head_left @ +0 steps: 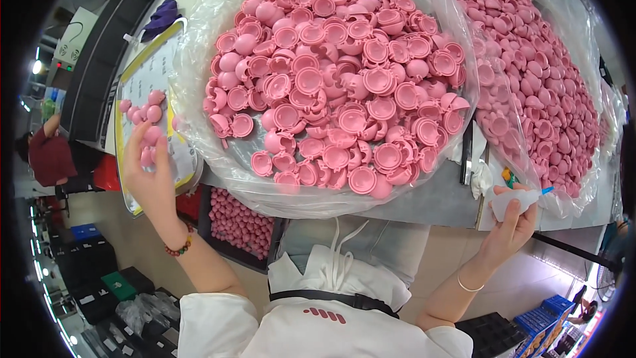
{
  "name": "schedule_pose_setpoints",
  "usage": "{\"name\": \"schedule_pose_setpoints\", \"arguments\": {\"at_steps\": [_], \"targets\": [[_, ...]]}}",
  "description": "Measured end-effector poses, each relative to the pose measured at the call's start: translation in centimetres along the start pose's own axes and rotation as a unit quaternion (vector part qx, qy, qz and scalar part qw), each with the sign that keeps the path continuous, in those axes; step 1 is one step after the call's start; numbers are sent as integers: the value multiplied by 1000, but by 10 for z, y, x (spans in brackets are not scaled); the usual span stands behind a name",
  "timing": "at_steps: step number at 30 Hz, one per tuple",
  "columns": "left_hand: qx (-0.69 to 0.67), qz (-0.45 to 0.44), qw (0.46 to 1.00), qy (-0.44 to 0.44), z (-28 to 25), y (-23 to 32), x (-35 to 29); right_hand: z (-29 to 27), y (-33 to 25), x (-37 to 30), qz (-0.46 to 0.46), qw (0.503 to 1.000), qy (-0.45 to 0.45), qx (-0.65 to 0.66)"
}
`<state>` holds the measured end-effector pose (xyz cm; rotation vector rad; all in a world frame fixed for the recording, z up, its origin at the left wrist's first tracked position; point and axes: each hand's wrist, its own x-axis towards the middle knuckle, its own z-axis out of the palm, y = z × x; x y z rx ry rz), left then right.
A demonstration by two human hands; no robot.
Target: Applying glue to and assembling small pink plastic toy components at a factory workbench.
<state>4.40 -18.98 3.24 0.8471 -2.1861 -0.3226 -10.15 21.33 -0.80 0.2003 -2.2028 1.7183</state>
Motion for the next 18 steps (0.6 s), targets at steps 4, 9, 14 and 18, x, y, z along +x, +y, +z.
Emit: {"name": "schedule_pose_setpoints", "arguments": {"at_steps": [4,9,14,18], "targets": [[-71,39,996,-35,3,33,-16,-3,1,-1,-2,1000,-8,8],[-100,172,946,-255,19,71,-32,-7,3,-2,-2,999,3,45],[-175,71,963,-194,23,60,-37,-9,-13,-18,31,993,61,97],[-555,-73,813,-161,18,85,-57,5,-28,-36,8,971,62,230]]}}
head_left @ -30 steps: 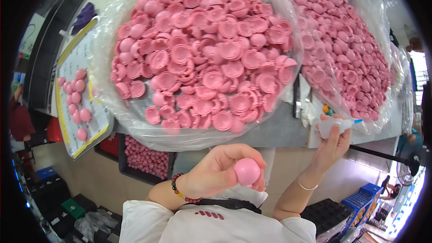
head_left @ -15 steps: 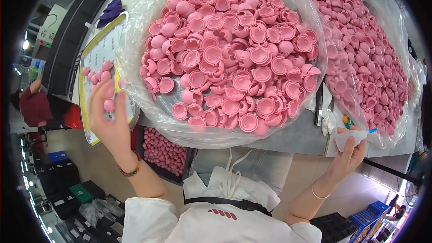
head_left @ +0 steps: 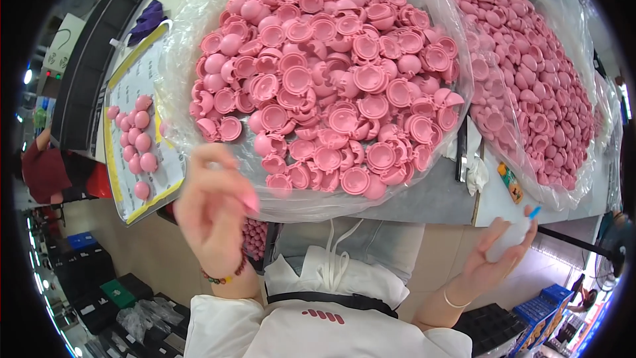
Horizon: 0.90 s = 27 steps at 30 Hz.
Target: Applying glue to and assembling small pink plastic toy components at a factory workbench.
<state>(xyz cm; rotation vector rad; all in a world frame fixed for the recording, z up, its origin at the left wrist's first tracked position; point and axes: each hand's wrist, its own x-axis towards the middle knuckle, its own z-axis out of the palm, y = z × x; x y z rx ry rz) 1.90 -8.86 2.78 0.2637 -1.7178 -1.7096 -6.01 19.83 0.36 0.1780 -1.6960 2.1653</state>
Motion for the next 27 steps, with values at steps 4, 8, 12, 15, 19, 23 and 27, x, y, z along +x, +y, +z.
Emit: {"name": "schedule_pose_setpoints", "arguments": {"at_steps": [4,8,12,15,19,23,27], "targets": [[-289,-226,883,-292,44,-1,-19,27,-13,-15,32,984,-161,68],[-299,-330,852,-277,77,-6,-44,38,-9,-19,58,964,-159,205],[-375,-323,823,-280,83,-13,-48,36,-10,-20,-55,984,-93,143],[-380,-356,802,-292,76,-15,-49,29,-15,-15,-148,979,-132,46],[-368,-286,842,-271,75,-20,-55,29,-16,-16,-225,950,-215,-41],[-316,-236,870,-296,75,-21,-54,34,-17,-16,-237,942,-230,-64],[-316,-243,868,-296,75,-20,-53,34,-17,-17,-249,939,-230,-65]]}}
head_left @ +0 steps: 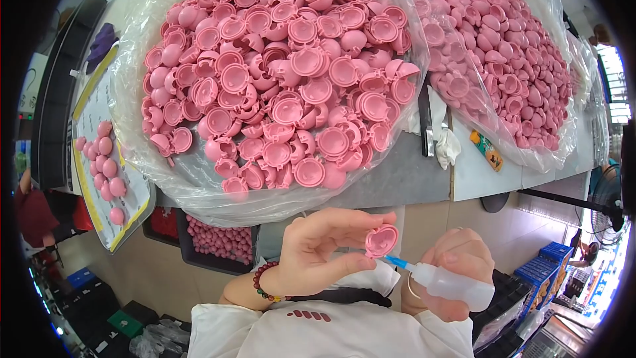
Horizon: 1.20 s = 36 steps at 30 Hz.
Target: Applying glue to and assembling small pink plastic toy components at a factory workbench.
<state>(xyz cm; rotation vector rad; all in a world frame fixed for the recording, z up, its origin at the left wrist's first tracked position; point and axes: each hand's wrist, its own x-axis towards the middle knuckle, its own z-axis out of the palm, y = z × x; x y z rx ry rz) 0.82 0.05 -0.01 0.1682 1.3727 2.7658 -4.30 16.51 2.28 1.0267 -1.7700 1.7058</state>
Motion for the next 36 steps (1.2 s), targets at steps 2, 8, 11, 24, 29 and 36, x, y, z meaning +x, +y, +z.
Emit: {"name": "schedule_pose_setpoints", "arguments": {"at_steps": [2,8,11,24,29,36], "targets": [[3,0,1000,0,-1,0,-1,1,0,0,4,1000,-2,3],[-8,-14,1000,3,1,3,1,-2,-1,-2,10,1000,7,25],[-15,-18,1000,4,1,3,1,-2,1,0,9,999,34,19],[-23,22,999,-14,-1,1,1,-1,3,-1,4,999,32,8],[25,23,999,6,-1,4,0,0,5,-1,-5,1000,13,-4],[304,117,946,5,-2,13,0,1,5,-4,1,1000,5,-11]]}}
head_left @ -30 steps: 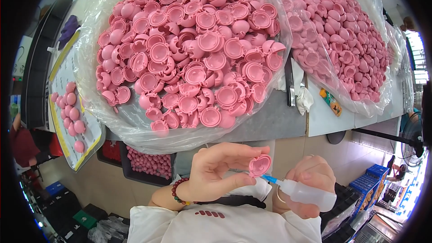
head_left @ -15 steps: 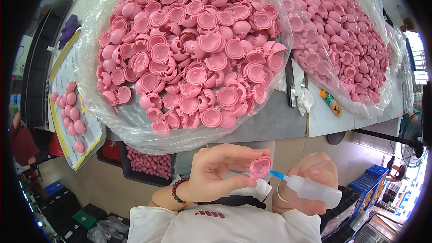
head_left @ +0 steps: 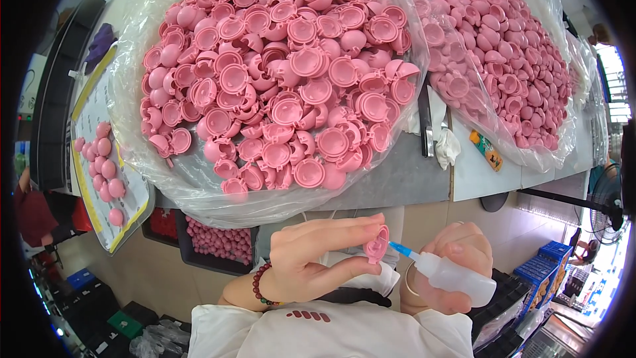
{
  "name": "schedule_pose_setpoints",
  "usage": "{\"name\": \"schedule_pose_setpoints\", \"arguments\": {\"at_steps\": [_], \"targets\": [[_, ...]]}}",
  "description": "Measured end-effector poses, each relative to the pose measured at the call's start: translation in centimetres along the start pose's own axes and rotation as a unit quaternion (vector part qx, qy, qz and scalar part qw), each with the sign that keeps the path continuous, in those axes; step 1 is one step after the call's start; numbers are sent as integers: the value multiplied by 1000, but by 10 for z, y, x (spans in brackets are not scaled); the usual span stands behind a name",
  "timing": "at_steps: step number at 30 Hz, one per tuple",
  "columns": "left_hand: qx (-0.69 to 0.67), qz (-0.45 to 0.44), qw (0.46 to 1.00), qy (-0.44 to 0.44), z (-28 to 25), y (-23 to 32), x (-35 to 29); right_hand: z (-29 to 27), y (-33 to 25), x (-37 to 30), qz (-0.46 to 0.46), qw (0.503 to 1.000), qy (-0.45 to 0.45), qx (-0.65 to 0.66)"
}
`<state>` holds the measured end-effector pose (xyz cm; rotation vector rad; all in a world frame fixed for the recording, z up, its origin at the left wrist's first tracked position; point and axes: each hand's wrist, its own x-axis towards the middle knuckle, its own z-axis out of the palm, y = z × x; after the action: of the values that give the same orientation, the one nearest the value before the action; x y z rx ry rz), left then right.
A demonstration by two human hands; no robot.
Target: Applying glue to and assembling small pink plastic toy components at a factory workbench.
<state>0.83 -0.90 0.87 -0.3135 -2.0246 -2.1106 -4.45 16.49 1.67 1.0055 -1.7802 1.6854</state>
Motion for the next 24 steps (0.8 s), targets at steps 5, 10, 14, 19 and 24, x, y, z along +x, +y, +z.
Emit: {"name": "schedule_pose_setpoints", "arguments": {"at_steps": [5,10,14,19,24], "targets": [[18,48,999,8,1,-4,5,-2,5,-3,-39,997,53,46],[-338,-62,939,-14,5,-19,-3,-37,33,5,103,940,217,-242],[-592,-99,794,-92,7,-30,-5,-65,56,3,243,931,152,-229],[-585,-173,791,-53,8,-19,-1,-73,68,-3,244,917,86,-303],[-473,-166,865,-4,5,-14,1,-62,59,7,137,947,146,-252]]}}
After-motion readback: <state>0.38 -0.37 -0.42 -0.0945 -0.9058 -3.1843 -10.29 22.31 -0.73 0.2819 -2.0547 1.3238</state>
